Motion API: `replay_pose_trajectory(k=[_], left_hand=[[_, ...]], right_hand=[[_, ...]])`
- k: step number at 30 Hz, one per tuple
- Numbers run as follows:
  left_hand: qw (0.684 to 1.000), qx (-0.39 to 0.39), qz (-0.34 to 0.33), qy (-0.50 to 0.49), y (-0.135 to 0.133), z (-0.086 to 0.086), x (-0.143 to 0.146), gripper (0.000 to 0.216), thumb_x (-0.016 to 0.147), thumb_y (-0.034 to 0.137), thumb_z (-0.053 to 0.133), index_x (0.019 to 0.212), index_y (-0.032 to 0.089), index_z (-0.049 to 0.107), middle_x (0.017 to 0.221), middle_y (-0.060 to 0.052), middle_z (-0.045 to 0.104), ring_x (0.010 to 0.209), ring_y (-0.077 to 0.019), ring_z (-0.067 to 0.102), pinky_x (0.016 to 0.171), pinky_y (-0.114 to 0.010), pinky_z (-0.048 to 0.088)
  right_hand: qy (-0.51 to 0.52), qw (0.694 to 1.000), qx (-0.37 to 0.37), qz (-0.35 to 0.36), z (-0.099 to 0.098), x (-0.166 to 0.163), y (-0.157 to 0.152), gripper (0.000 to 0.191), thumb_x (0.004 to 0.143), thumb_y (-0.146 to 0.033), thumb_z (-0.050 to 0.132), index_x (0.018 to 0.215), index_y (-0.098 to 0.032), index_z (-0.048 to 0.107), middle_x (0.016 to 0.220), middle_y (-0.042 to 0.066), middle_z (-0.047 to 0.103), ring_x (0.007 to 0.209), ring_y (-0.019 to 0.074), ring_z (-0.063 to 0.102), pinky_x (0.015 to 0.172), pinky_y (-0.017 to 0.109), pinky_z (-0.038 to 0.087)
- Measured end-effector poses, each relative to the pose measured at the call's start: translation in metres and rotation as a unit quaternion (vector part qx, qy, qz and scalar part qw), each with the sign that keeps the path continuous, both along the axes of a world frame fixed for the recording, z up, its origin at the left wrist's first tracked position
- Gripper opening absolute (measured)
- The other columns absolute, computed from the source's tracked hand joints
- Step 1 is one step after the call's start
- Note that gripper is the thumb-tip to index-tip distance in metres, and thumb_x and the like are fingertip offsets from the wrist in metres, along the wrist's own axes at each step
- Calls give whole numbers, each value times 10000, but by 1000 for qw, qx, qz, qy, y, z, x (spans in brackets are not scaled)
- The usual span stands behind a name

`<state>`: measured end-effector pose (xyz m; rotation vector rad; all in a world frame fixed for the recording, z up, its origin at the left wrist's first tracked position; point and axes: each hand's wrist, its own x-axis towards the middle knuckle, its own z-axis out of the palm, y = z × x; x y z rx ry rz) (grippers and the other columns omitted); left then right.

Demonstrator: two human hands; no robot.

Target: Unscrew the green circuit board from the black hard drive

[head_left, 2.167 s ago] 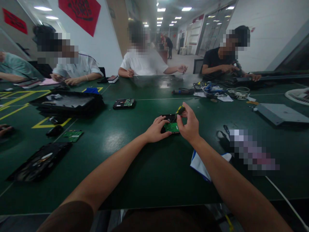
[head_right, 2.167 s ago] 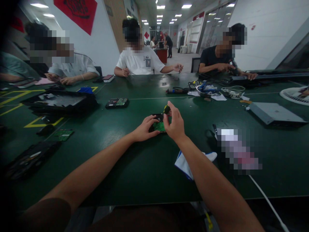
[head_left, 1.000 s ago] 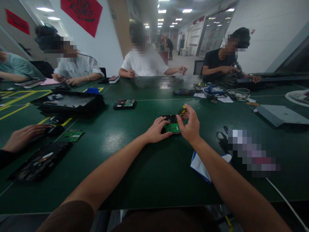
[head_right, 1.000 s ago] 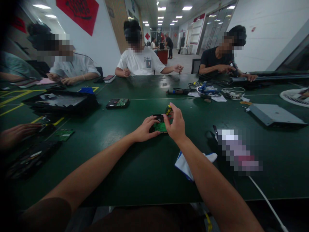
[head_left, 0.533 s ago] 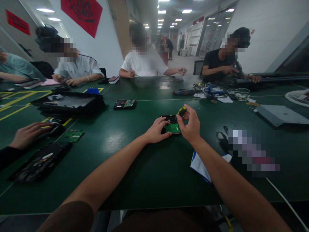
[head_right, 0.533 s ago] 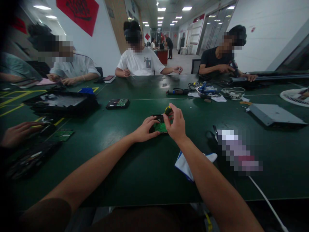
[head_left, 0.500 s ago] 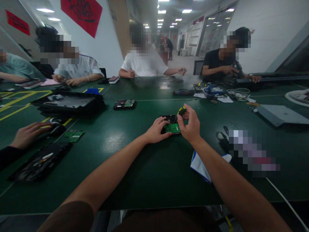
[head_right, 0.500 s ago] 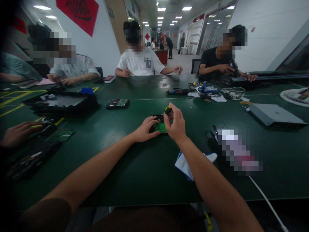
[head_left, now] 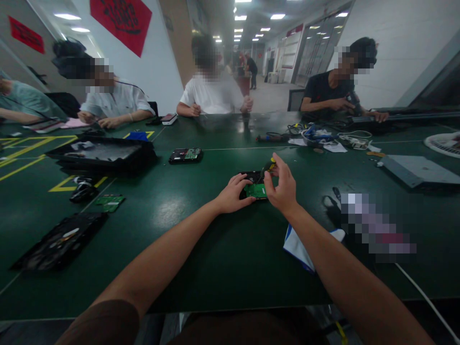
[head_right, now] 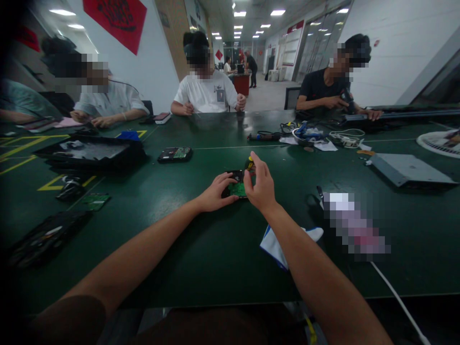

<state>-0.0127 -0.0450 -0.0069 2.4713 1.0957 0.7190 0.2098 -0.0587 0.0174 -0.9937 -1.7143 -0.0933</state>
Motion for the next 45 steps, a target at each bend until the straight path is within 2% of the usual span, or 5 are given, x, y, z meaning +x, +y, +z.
replay_pose_trajectory(k=[7,12,28,34,45], left_hand=[[1000,-3,-1,-4,0,0,0,626,897,523,749,1428,240,573,1668,-144,404,1606,-393,263,1294,-644,276],[1000,0,-1,-6,0,0,1,622,898,520,753,1423,237,577,1653,-149,425,1599,-386,277,1296,-640,272],[1000,1,-4,-2,0,0,0,637,901,552,738,1427,233,572,1661,-153,413,1604,-395,264,1294,-638,281],[1000,-3,-3,-3,0,0,0,638,898,560,739,1424,238,576,1661,-151,413,1607,-395,259,1294,-637,282],[1000,1,-5,1,2,-2,-1,635,899,545,742,1427,238,569,1657,-150,417,1604,-399,263,1291,-647,280]], right_hand=[[15,1000,-1,-6,-2,0,2,622,1001,-382,607,1581,-294,398,1378,140,620,1027,267,703,815,464,691],[17,1000,-7,-7,-1,-1,2,610,1030,-349,540,1610,-288,357,1408,141,624,1019,257,722,920,493,669],[15,1000,14,-17,-1,0,3,615,1004,-358,615,1577,-308,400,1335,129,634,972,260,710,853,499,682],[22,1000,3,8,-2,-1,2,633,1015,-289,563,1607,-290,338,1461,141,613,1042,256,739,941,490,665],[17,1000,-1,-5,-4,0,6,658,986,-363,642,1585,-312,374,1386,123,634,988,259,710,871,498,674]])
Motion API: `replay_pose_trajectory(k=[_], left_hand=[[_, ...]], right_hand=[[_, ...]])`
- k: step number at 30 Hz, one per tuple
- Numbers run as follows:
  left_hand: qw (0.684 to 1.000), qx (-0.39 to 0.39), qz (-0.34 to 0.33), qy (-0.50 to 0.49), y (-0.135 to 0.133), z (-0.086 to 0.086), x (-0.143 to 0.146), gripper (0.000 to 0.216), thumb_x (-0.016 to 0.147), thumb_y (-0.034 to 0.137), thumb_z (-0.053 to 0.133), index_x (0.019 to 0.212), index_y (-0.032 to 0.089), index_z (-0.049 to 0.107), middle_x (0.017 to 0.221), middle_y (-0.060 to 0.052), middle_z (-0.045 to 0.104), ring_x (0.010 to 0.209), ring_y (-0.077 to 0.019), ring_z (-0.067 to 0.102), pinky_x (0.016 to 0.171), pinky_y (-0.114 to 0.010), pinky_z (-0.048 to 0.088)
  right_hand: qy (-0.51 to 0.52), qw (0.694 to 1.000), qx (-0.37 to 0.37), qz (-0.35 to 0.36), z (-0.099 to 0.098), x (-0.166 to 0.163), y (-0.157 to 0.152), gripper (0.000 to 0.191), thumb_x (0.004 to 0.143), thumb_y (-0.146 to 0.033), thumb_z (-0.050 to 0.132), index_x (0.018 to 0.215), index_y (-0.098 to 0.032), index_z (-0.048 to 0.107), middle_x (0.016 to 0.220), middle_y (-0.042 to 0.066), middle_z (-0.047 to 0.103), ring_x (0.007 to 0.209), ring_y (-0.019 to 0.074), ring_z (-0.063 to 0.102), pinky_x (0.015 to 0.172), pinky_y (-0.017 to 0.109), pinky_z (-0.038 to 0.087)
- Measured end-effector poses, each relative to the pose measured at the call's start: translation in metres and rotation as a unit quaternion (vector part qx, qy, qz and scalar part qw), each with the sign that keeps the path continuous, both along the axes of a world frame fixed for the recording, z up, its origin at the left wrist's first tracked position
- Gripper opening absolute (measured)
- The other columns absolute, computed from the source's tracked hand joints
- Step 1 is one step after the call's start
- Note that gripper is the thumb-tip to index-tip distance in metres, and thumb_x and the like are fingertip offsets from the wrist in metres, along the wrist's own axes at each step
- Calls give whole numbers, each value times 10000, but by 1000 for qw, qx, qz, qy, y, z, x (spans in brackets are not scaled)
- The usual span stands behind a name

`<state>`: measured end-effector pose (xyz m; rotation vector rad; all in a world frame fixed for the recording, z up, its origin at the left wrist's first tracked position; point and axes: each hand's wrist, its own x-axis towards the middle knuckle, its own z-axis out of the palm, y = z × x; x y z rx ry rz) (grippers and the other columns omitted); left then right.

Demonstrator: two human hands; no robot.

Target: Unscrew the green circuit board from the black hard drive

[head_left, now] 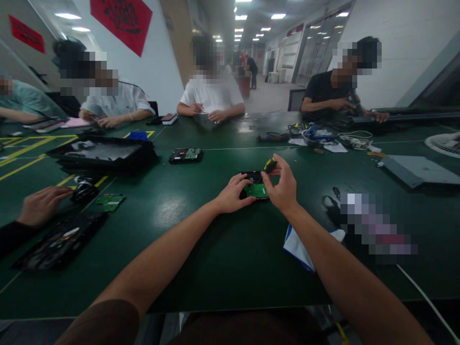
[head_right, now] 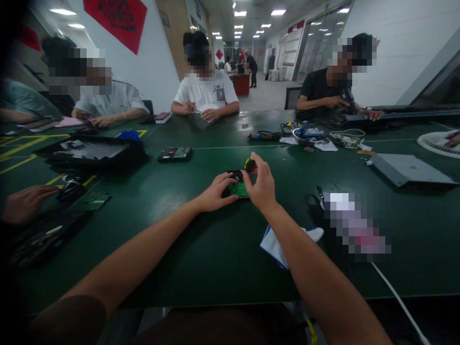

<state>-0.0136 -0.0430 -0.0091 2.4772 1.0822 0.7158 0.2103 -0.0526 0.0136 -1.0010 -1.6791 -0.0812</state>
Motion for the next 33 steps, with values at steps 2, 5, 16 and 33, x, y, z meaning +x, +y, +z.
replay_pose_trajectory(k=[2,5,16,33], left_hand=[[1000,2,-2,-1,0,0,0,634,900,551,740,1426,240,571,1648,-149,429,1602,-397,269,1293,-645,278],[1000,5,-1,-2,1,-2,0,633,899,556,740,1421,239,576,1649,-149,426,1602,-393,273,1299,-631,276],[1000,-4,2,-4,-2,3,1,627,895,532,753,1420,238,579,1667,-154,405,1602,-399,269,1293,-642,278],[1000,8,3,-3,-2,1,1,634,907,542,734,1421,208,571,1651,-170,420,1599,-394,273,1304,-608,274]], right_hand=[[1,1000,-1,0,0,0,0,665,985,-362,638,1590,-307,367,1390,127,631,990,263,710,872,505,672],[1,1000,1,-4,1,-1,-1,661,990,-361,628,1594,-292,368,1406,139,628,1018,273,714,878,501,671],[21,1000,-9,0,-1,0,-1,637,997,-368,616,1585,-302,380,1395,130,646,963,252,739,868,481,677],[13,1000,-15,11,1,0,-3,590,1037,-399,544,1596,-305,380,1461,135,609,1074,279,717,945,498,646]])
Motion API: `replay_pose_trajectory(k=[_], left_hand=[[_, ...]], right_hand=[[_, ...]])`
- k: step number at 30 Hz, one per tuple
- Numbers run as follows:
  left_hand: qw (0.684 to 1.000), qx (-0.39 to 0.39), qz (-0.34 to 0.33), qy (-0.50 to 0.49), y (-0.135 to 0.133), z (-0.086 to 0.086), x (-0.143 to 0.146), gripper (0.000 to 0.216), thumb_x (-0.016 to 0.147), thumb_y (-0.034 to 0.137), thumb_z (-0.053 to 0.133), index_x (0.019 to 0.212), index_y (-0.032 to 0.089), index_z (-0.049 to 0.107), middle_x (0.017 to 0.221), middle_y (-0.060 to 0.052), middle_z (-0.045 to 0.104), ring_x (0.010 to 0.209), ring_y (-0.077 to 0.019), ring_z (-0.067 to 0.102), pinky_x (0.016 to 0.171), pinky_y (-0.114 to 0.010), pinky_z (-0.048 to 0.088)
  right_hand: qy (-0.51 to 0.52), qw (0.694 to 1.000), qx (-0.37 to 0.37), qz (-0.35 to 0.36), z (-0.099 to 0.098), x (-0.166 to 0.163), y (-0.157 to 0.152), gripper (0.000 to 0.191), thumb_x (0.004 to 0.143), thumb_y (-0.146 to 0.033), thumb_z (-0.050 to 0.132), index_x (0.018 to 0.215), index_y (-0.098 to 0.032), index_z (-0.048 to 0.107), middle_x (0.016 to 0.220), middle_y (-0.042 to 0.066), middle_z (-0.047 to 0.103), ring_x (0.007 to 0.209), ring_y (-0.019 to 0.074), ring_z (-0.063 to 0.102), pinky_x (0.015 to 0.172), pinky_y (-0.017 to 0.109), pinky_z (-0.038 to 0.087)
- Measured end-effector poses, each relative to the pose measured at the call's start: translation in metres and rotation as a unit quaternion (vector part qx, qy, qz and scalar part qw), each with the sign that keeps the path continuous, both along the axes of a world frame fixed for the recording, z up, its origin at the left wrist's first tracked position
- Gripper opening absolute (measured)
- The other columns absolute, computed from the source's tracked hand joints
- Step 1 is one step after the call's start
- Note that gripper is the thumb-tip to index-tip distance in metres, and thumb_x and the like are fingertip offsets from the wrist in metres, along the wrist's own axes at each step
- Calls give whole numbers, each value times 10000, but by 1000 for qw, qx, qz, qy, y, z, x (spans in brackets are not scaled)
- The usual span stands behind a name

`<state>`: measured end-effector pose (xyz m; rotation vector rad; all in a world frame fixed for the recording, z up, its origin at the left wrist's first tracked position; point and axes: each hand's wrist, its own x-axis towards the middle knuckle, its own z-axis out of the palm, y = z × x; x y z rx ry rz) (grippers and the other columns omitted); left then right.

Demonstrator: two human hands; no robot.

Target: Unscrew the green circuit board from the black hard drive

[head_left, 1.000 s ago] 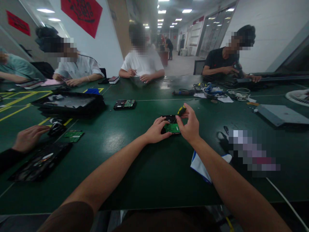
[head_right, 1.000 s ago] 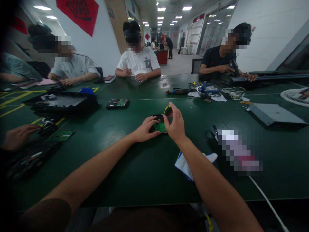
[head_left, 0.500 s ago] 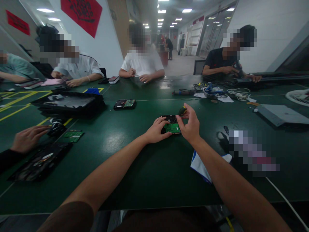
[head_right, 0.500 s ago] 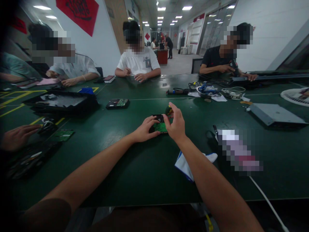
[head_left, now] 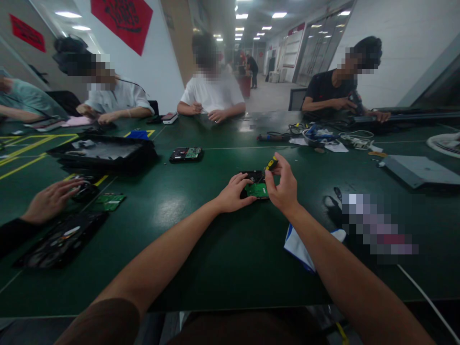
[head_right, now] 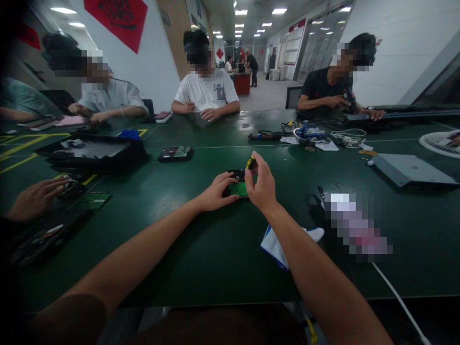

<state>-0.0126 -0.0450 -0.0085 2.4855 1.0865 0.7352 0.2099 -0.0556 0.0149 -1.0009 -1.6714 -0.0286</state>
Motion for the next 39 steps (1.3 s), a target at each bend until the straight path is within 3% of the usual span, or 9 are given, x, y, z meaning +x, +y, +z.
replay_pose_trajectory(k=[3,8,14,19,25,31,36,39], left_hand=[[1000,-7,6,6,0,0,0,641,907,548,733,1430,217,564,1660,-161,410,1603,-399,263,1300,-623,275],[1000,-6,0,8,1,0,0,642,912,546,728,1432,207,566,1666,-165,397,1605,-399,256,1304,-613,274],[1000,-8,4,4,2,-2,-1,641,903,553,737,1428,225,570,1668,-154,400,1605,-400,258,1297,-631,278],[1000,0,-3,4,2,-1,0,652,904,545,735,1424,189,569,1652,-176,413,1602,-399,263,1305,-604,278],[1000,0,-1,1,1,-1,1,627,898,534,747,1414,223,571,1651,-159,422,1601,-398,272,1300,-631,274],[1000,7,-5,3,1,-1,0,633,900,531,743,1417,211,567,1643,-169,431,1601,-394,274,1303,-615,277],[1000,3,-3,-2,0,1,1,632,900,537,738,1412,207,570,1648,-173,423,1600,-397,275,1303,-613,276],[1000,1,-1,-3,-1,2,1,632,895,530,743,1414,212,570,1653,-172,418,1600,-396,276,1298,-616,282]], right_hand=[[11,1000,-7,11,-1,0,0,589,1049,-366,513,1611,-291,352,1459,141,609,1060,265,728,946,478,647],[-1,1000,7,0,-1,0,1,620,1008,-382,608,1584,-296,394,1420,142,609,1095,287,694,887,482,657],[0,1000,-3,10,-1,1,3,574,1052,-358,510,1604,-302,363,1480,138,588,1111,281,705,958,506,638],[-8,1000,15,-3,-1,0,1,602,1010,-378,610,1571,-294,408,1422,140,608,1072,285,699,891,494,662],[-2,1000,-3,15,0,-2,0,599,1037,-346,541,1599,-295,342,1460,143,603,1071,269,730,933,486,657],[-29,999,5,-30,2,0,-2,625,990,-431,637,1557,-278,424,1401,150,621,1004,281,702,874,510,661],[-33,999,-6,-9,3,1,-1,648,1047,-385,514,1647,-270,298,1507,159,578,1178,295,688,984,507,632],[-18,1000,-9,-1,1,0,0,674,1047,-394,531,1658,-285,267,1540,154,563,1197,297,696,994,511,632]])
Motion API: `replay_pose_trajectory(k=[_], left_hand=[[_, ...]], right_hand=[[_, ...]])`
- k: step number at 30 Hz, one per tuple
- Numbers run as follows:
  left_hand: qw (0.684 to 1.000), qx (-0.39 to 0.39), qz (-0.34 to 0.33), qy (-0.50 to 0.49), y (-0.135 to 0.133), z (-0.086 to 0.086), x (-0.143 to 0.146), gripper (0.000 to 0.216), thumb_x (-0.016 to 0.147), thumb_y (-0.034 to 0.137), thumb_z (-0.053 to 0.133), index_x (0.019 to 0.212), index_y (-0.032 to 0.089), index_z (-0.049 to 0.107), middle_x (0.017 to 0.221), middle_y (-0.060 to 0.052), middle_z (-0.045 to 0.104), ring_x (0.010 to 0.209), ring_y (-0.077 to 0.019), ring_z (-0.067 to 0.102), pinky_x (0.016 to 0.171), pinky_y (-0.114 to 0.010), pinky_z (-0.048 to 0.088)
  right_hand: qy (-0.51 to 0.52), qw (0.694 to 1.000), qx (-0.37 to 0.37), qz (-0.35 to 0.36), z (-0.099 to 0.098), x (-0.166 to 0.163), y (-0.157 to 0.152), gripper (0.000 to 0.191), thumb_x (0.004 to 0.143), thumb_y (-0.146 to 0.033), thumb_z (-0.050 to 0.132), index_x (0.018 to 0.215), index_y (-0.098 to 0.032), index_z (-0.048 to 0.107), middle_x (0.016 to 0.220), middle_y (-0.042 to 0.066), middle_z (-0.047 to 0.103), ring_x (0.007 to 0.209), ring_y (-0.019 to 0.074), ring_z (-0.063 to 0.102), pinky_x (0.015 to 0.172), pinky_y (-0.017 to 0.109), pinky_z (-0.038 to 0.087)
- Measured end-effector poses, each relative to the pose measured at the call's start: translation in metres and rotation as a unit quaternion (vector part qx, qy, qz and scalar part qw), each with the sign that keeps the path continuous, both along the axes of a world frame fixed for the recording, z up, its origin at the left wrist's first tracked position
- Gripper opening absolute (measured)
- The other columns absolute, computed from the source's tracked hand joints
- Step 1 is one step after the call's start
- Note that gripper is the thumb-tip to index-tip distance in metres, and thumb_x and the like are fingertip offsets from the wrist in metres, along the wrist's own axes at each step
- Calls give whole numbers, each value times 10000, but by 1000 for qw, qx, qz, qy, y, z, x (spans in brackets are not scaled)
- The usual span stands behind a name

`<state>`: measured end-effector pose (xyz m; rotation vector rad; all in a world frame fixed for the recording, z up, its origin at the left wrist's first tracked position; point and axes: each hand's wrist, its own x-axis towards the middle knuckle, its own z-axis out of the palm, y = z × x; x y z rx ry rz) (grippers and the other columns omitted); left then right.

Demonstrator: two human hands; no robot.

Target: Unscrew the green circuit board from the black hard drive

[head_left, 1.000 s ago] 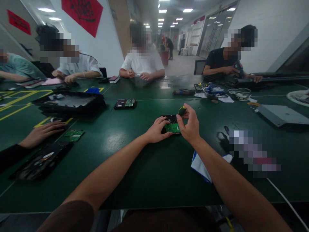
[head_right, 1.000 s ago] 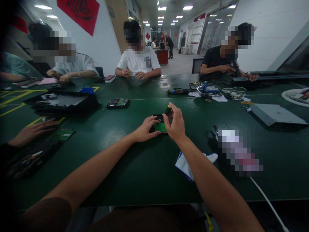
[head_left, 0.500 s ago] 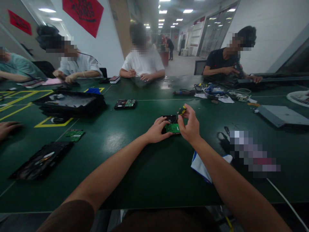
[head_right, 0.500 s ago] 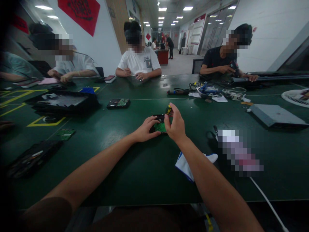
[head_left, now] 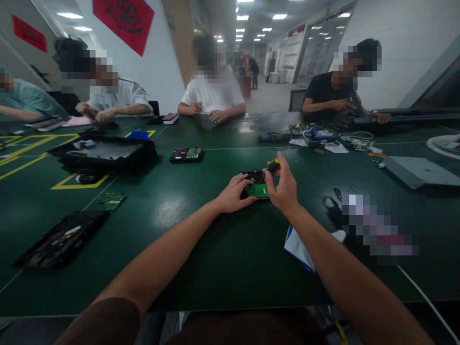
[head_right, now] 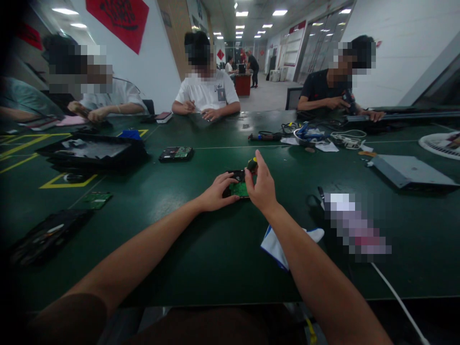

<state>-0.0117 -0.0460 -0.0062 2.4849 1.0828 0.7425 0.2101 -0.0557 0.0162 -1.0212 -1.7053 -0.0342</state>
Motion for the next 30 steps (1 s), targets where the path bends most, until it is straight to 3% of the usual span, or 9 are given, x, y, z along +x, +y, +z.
replay_pose_trajectory(k=[4,8,10,16,22,27,30], left_hand=[[1000,-8,0,3,0,1,0,633,894,537,744,1416,223,573,1652,-162,425,1604,-395,269,1299,-632,271],[1000,-15,5,4,0,0,-1,631,894,530,749,1425,240,570,1668,-149,406,1611,-396,254,1296,-648,265],[1000,-15,6,5,1,-1,-1,634,897,536,746,1427,236,569,1669,-151,403,1613,-392,250,1299,-639,263],[1000,-14,6,14,3,-5,-2,659,900,576,734,1434,232,561,1669,-154,399,1612,-388,251,1304,-619,267],[1000,-10,5,15,2,-4,-2,656,909,576,724,1437,224,558,1665,-155,403,1614,-385,244,1307,-610,267],[1000,-9,4,7,0,0,-1,652,908,569,726,1429,212,567,1656,-166,412,1612,-389,254,1310,-605,262],[1000,-7,3,3,-1,0,-1,635,906,557,732,1421,219,574,1650,-167,424,1606,-389,270,1306,-610,271]], right_hand=[[-3,1000,3,-1,-1,-1,-2,630,1028,-436,583,1607,-302,373,1531,146,572,1189,314,693,957,528,646],[-7,1000,4,-2,4,-1,-5,579,1064,-407,499,1615,-302,353,1532,138,580,1219,307,682,1012,551,616],[-8,1000,13,-11,8,0,-5,505,1078,-386,458,1571,-284,413,1483,135,619,1236,302,674,1046,552,592],[32,999,15,-39,23,4,-7,291,1017,-397,597,1260,-238,617,1189,114,734,917,237,715,855,446,624],[104,993,-53,26,34,-4,-9,292,951,-387,704,1193,-254,610,988,28,738,701,154,643,660,330,565],[112,989,-84,55,40,-6,-10,237,942,-452,735,1090,-269,712,1033,35,722,665,132,614,576,293,523],[175,968,-137,120,43,-6,-14,282,1004,-511,638,1144,-277,709,1062,37,744,624,114,634,533,274,518]])
